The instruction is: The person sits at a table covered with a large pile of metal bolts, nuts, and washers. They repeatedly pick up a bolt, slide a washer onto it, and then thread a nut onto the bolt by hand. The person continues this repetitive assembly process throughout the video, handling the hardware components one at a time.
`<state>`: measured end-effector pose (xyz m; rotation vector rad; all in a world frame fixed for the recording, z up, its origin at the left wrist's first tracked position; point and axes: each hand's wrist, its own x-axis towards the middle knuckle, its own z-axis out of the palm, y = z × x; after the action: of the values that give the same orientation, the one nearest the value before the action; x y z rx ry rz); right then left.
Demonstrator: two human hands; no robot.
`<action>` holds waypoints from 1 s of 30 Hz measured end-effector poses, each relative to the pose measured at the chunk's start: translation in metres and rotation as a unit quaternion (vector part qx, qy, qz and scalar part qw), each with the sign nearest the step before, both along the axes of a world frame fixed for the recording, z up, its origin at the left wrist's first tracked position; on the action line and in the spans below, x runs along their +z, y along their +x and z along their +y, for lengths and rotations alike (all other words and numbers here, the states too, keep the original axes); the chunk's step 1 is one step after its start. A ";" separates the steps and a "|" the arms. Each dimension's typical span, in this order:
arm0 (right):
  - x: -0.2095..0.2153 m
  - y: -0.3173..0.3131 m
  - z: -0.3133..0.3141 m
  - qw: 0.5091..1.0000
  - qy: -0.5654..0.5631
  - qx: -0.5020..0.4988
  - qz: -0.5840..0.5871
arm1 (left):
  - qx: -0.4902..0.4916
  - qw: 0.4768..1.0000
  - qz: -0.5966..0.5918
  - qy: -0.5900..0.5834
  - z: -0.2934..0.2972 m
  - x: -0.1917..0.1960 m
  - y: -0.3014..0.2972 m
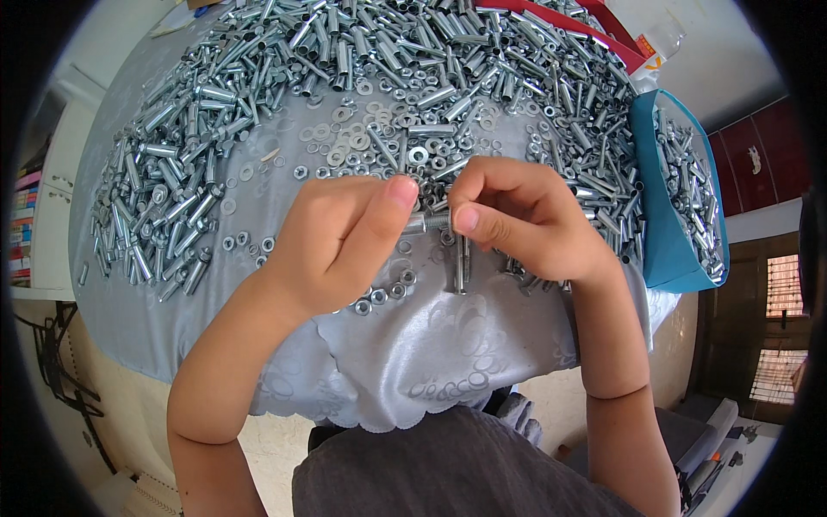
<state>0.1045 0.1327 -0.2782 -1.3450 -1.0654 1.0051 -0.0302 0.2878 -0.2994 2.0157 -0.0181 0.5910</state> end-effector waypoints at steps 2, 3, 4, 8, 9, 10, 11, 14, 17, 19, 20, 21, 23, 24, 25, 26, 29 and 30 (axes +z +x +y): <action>0.000 0.000 0.000 1.000 0.005 -0.008 0.001 | -0.005 1.000 -0.002 0.003 0.000 -0.001 0.000; -0.001 0.001 0.001 1.000 0.010 -0.015 -0.002 | 0.001 1.000 0.001 -0.001 0.000 -0.002 0.000; -0.002 0.001 0.001 1.000 0.014 -0.023 -0.005 | 0.006 1.000 0.004 -0.006 -0.001 -0.003 0.000; -0.002 -0.005 0.003 0.998 0.024 -0.045 0.023 | 0.032 0.999 0.017 -0.007 -0.003 -0.002 0.001; -0.004 -0.005 0.003 0.998 0.025 -0.042 0.029 | 0.033 0.999 0.018 0.005 -0.002 -0.002 0.001; -0.004 -0.004 0.002 0.998 0.026 -0.041 0.035 | 0.033 0.999 0.018 0.017 -0.002 -0.001 0.001; -0.005 -0.004 0.002 0.998 0.029 -0.043 0.038 | 0.033 0.999 0.018 0.028 -0.002 0.000 0.001; -0.004 -0.005 0.002 0.998 0.030 -0.049 0.036 | 0.037 0.998 0.011 0.049 -0.002 0.002 0.002; -0.003 -0.005 0.002 0.998 0.022 -0.061 0.013 | 0.051 0.996 0.037 0.056 -0.003 0.004 0.001; -0.006 -0.006 0.003 0.997 0.029 -0.072 -0.004 | 0.051 0.997 0.022 0.056 -0.004 0.002 0.002; -0.008 -0.006 0.004 0.997 0.033 -0.069 -0.028 | 0.050 0.997 0.014 0.056 -0.004 0.002 0.003; -0.009 -0.006 0.004 0.996 0.037 -0.066 -0.052 | 0.041 0.998 0.031 0.038 -0.004 0.003 0.003; -0.010 -0.007 0.006 0.994 0.043 -0.068 -0.067 | 0.026 0.997 0.069 0.004 -0.004 0.004 0.001; -0.010 -0.008 0.006 0.994 0.043 -0.075 -0.059 | 0.019 0.997 0.073 -0.017 -0.004 0.004 0.001; -0.010 -0.009 0.007 0.994 0.044 -0.083 -0.050 | 0.011 0.996 0.077 -0.039 -0.004 0.004 0.001; -0.011 -0.009 0.007 0.992 0.054 -0.085 -0.070 | 0.003 0.995 0.081 -0.061 -0.004 0.004 0.001; -0.011 -0.008 0.007 0.986 0.080 -0.093 -0.115 | -0.002 0.987 0.108 -0.117 -0.007 0.003 0.000; -0.011 -0.008 0.007 0.984 0.087 -0.096 -0.121 | -0.008 0.979 0.136 -0.154 -0.007 0.005 0.000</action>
<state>0.0966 0.1395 -0.2891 -1.4198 -1.1493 0.6030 -0.0305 0.2811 -0.2947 1.7759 0.2095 0.2839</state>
